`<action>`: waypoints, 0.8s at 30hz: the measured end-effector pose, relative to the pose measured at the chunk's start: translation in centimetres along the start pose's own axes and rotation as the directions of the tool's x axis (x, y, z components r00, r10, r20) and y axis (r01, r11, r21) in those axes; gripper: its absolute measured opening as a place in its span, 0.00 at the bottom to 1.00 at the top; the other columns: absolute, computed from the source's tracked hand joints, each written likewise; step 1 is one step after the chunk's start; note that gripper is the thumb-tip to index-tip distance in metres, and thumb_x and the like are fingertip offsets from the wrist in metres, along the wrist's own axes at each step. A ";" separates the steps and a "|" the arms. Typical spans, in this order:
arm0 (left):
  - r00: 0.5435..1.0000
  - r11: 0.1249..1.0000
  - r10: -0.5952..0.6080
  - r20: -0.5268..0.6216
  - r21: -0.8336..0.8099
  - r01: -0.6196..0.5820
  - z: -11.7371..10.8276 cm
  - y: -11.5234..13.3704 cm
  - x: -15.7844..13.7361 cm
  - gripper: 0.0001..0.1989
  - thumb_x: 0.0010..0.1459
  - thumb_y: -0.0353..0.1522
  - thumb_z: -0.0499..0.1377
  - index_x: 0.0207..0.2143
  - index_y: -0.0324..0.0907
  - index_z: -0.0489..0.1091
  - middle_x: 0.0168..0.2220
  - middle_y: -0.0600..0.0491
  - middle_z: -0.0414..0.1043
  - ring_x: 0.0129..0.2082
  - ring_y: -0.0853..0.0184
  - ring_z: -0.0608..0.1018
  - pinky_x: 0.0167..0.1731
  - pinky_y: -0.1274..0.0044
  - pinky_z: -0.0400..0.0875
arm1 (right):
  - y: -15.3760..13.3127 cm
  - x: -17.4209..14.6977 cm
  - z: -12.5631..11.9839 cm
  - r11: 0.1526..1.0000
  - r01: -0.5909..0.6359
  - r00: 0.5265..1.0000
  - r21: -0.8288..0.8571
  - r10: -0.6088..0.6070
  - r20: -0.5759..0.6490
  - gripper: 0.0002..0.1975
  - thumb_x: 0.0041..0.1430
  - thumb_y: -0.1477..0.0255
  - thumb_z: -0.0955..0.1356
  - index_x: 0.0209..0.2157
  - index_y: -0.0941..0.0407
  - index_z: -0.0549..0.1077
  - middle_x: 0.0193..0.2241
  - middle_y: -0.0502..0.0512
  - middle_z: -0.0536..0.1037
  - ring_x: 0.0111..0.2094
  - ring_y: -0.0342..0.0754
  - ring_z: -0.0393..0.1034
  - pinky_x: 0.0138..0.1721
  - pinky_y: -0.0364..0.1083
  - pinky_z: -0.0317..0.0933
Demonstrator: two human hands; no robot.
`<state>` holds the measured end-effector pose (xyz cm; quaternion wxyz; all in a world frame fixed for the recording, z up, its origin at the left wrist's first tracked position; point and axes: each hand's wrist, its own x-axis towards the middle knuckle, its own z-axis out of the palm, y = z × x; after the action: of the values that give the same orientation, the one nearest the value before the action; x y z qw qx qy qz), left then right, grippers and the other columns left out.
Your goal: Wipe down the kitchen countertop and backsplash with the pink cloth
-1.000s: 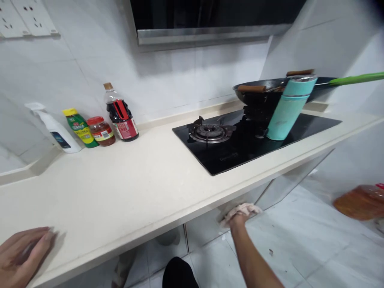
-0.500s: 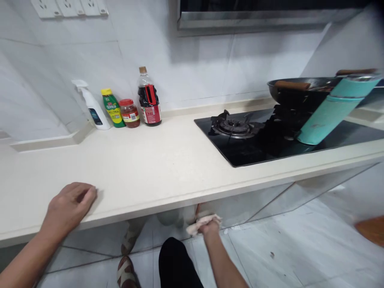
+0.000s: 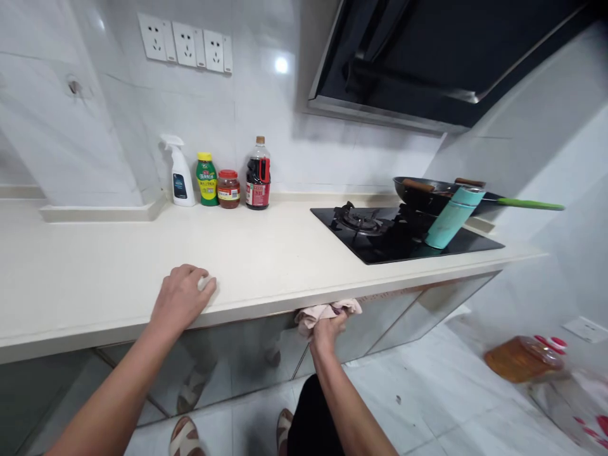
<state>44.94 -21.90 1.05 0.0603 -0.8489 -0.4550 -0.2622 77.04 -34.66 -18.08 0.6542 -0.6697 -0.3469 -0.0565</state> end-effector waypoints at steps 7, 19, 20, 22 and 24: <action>0.998 0.999 -0.032 0.046 -0.019 0.033 -0.4 0.7 -0.2 0.18 0.64 0.40 0.52 0.44 0.40 0.78 0.47 0.42 0.76 0.51 0.51 0.73 0.51 0.62 0.66 | -2.6 -5.4 2.7 0.966 0.027 0.977 -0.257 -0.080 -0.197 0.22 0.65 0.65 0.59 0.58 0.58 0.57 0.48 0.65 0.61 0.52 0.63 0.56 0.54 0.61 0.57; 0.990 0.996 -0.073 -0.124 -0.065 0.066 -0.2 0.2 0.0 0.14 0.64 0.36 0.53 0.36 0.41 0.77 0.39 0.45 0.77 0.45 0.57 0.76 0.49 0.66 0.70 | -10.1 -12.6 9.4 0.517 0.848 0.461 -0.117 -0.610 0.644 0.18 0.63 0.74 0.70 0.52 0.42 0.74 0.56 0.51 0.71 0.50 0.55 0.63 0.53 0.55 0.60; 0.984 0.995 -0.059 -0.168 -0.088 0.045 -0.4 0.3 -0.1 0.14 0.64 0.35 0.53 0.35 0.40 0.76 0.38 0.45 0.77 0.43 0.58 0.77 0.49 0.66 0.71 | -9.6 -11.6 8.6 0.488 0.864 0.440 -0.128 -0.604 0.665 0.19 0.63 0.74 0.70 0.53 0.42 0.74 0.57 0.50 0.71 0.49 0.55 0.64 0.53 0.55 0.60; 0.965 0.992 -0.013 -0.262 -0.121 -0.019 -0.6 0.8 -1.5 0.14 0.65 0.33 0.52 0.37 0.38 0.76 0.41 0.43 0.77 0.47 0.58 0.76 0.51 0.64 0.71 | -8.2 -9.3 6.2 0.489 0.858 0.461 -0.159 -0.594 0.660 0.18 0.62 0.76 0.70 0.52 0.44 0.75 0.56 0.52 0.72 0.48 0.55 0.65 0.53 0.55 0.59; 0.943 0.989 0.040 -0.329 -0.122 -0.084 0.0 2.1 -5.2 0.14 0.66 0.33 0.52 0.43 0.37 0.76 0.50 0.41 0.75 0.55 0.56 0.73 0.57 0.60 0.67 | -6.7 -6.9 3.4 0.494 0.845 0.496 -0.206 -0.579 0.647 0.16 0.62 0.77 0.69 0.49 0.48 0.76 0.53 0.55 0.73 0.48 0.56 0.64 0.54 0.57 0.59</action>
<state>44.27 -26.96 -1.22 0.0856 -0.8099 -0.3931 -0.4269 66.95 -34.90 -16.63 0.2532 -0.5870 -0.7283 -0.2469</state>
